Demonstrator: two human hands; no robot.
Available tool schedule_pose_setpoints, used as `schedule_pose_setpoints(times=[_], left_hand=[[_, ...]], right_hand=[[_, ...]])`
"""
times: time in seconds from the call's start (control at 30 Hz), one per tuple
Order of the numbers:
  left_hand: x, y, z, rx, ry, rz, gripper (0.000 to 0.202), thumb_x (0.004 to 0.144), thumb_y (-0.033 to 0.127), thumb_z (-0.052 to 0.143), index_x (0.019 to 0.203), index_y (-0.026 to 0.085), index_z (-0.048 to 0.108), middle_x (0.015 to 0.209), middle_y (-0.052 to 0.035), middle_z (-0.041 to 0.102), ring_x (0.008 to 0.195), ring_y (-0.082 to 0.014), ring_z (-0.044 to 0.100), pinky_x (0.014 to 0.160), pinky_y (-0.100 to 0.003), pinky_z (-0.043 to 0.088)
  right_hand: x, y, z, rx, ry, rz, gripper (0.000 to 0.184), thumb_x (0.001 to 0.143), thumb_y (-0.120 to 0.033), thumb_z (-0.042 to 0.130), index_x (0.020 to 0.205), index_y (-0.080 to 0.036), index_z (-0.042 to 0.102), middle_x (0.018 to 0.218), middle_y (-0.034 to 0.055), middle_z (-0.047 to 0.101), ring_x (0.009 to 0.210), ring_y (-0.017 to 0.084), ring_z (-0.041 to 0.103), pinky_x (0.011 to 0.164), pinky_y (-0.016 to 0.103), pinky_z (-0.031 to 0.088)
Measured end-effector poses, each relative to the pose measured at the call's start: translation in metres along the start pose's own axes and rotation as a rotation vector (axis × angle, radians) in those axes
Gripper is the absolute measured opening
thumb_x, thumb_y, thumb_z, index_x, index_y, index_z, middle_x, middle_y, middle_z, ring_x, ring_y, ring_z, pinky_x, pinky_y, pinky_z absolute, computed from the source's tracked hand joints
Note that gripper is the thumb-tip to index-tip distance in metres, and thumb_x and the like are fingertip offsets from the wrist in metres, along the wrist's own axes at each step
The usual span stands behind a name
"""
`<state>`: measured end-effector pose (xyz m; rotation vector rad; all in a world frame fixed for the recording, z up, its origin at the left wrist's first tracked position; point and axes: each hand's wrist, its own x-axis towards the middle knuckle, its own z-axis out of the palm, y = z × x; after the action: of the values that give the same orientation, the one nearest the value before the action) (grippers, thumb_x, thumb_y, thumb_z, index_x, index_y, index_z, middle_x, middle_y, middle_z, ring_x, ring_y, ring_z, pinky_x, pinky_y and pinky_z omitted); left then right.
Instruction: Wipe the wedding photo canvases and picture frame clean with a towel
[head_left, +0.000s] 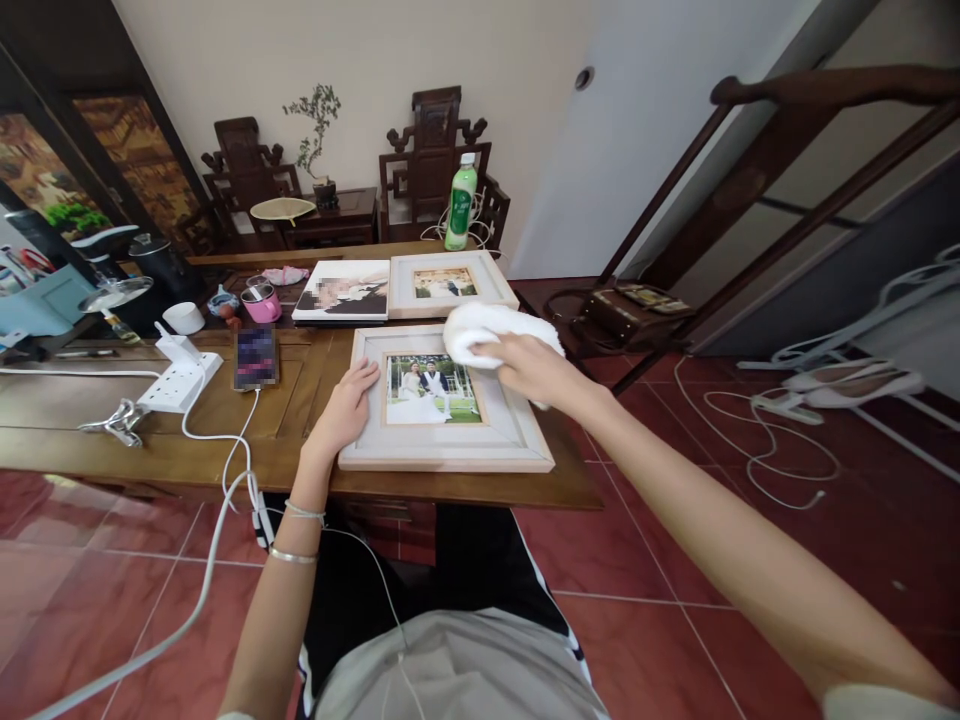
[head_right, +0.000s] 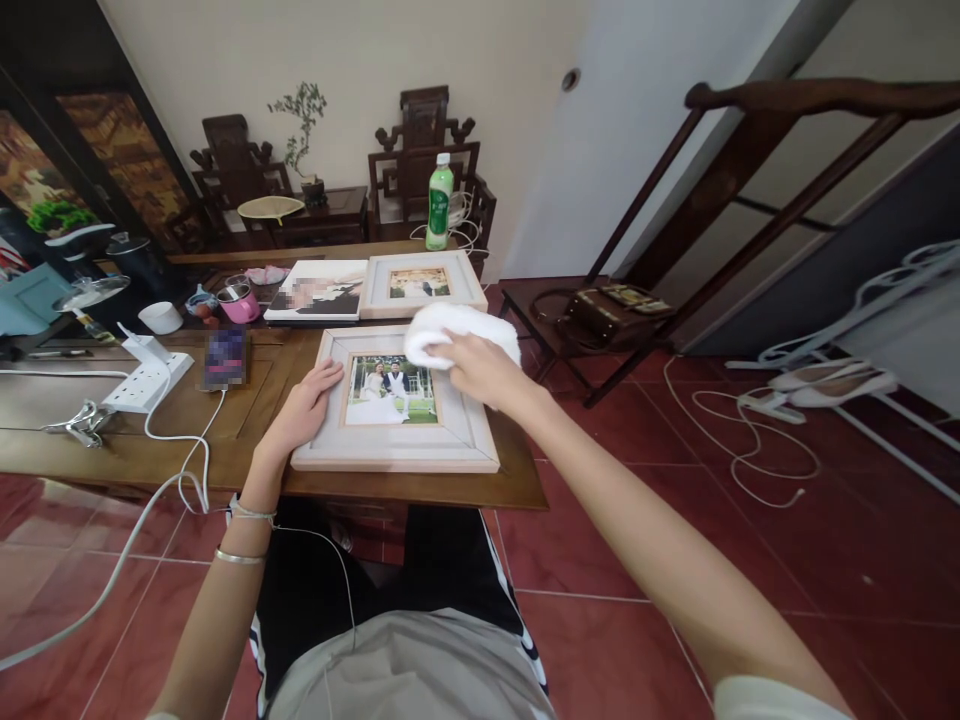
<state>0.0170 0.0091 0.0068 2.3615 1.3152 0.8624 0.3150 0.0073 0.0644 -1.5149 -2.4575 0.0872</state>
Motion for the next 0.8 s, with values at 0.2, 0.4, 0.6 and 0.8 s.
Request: schedule_pose_setpoints(times=[0.2, 0.4, 0.6, 0.8], left_hand=[[0.001, 0.004, 0.0, 0.008, 0.019, -0.008, 0.04, 0.091, 0.014, 0.039, 0.123, 0.012, 0.062, 0.136, -0.0132, 0.057, 0.137, -0.0257, 0.04, 0.115, -0.046, 0.031], [0.001, 0.004, 0.002, -0.016, 0.048, 0.018, 0.043, 0.089, 0.009, 0.036, 0.12, 0.017, 0.065, 0.133, -0.009, 0.059, 0.135, -0.0225, 0.043, 0.114, -0.044, 0.034], [-0.001, -0.002, 0.005, -0.014, 0.03, -0.019, 0.047, 0.086, 0.006, 0.036, 0.124, 0.013, 0.062, 0.137, -0.0116, 0.056, 0.137, -0.0244, 0.04, 0.115, -0.048, 0.03], [-0.001, -0.003, 0.005, -0.022, 0.057, -0.007, 0.048, 0.084, 0.004, 0.037, 0.122, 0.016, 0.063, 0.135, -0.008, 0.058, 0.136, -0.0236, 0.041, 0.116, -0.047, 0.031]], right_hand=[[0.072, -0.055, 0.013, -0.086, 0.054, -0.264, 0.062, 0.072, 0.006, 0.044, 0.13, -0.011, 0.057, 0.143, 0.0174, 0.047, 0.135, 0.03, 0.039, 0.109, 0.044, 0.032], [0.09, -0.073, 0.037, -0.124, -0.05, -0.333, 0.049, 0.077, 0.003, 0.044, 0.117, -0.015, 0.066, 0.128, 0.0169, 0.06, 0.119, 0.028, 0.054, 0.099, 0.04, 0.038], [0.065, -0.02, 0.005, -0.124, -0.111, -0.129, 0.05, 0.076, 0.002, 0.043, 0.11, -0.02, 0.072, 0.105, 0.0093, 0.073, 0.095, 0.027, 0.065, 0.079, 0.036, 0.047], [0.03, 0.032, -0.01, -0.188, -0.108, -0.018, 0.052, 0.073, 0.0, 0.042, 0.108, -0.022, 0.073, 0.103, 0.0057, 0.074, 0.092, 0.024, 0.066, 0.081, 0.035, 0.049]])
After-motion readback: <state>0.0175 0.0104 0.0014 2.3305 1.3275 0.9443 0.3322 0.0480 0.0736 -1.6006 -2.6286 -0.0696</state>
